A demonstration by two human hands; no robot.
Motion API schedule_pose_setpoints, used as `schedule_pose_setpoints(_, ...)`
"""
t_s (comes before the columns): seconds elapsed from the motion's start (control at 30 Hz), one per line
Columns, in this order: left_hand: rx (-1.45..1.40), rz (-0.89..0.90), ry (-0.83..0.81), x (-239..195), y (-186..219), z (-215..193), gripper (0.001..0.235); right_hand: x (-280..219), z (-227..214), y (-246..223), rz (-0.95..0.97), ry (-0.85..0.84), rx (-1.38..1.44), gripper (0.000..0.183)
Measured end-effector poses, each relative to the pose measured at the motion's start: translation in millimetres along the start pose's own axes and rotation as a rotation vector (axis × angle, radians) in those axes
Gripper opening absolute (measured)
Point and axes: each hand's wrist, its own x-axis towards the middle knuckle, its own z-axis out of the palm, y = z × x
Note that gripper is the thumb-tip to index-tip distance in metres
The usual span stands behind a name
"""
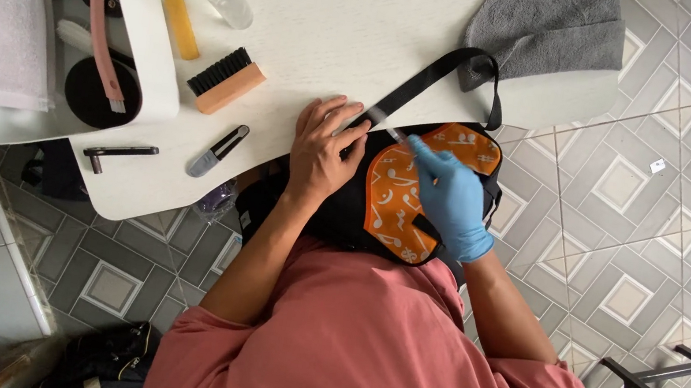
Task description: Applying dye or edge finish to a black strap using a small applicator brush
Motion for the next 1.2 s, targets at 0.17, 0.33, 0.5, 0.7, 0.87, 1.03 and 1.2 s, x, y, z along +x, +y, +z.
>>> schedule_pose_setpoints(0.17, -0.008, 0.004, 0.002, -1.6, 0.9, -0.7, 0.016, 22.7, -10.4, 18.9, 0.028, 0.108, -0.061, 0.037)
schedule_pose_setpoints(0.33, 0.002, -0.001, 0.001, 0.8, -0.3, -0.9, 0.014, 11.2, 0.2, 10.5, -0.031, -0.026, -0.076, 0.032)
schedule_pose_setpoints(0.5, -0.009, 0.01, 0.009, -0.7, -3.0, 1.4, 0.016, 26.6, -23.4, 2.7, 0.062, 0.074, -0.062, 0.036)
schedule_pose_setpoints(0.7, 0.01, 0.012, 0.007, -2.0, -2.1, 2.2, 0.017, 37.6, -19.0, 22.2, 0.132, 0.074, -0.096, 0.038)
schedule_pose_setpoints(0.87, 0.002, 0.01, 0.005, 1.3, -3.8, 0.8, 0.015, 11.2, -10.6, -16.9, 0.043, -0.008, -0.105, 0.035)
schedule_pose_setpoints(1.03, -0.001, 0.013, 0.009, -2.2, 0.6, 0.6, 0.017, 35.4, -23.8, 20.1, 0.091, 0.056, -0.129, 0.041)
schedule_pose_setpoints(1.2, -0.07, -0.026, 0.002, -0.1, 3.3, -3.4, 0.016, 34.7, -56.1, 3.2, 0.165, 0.229, 0.198, 0.041)
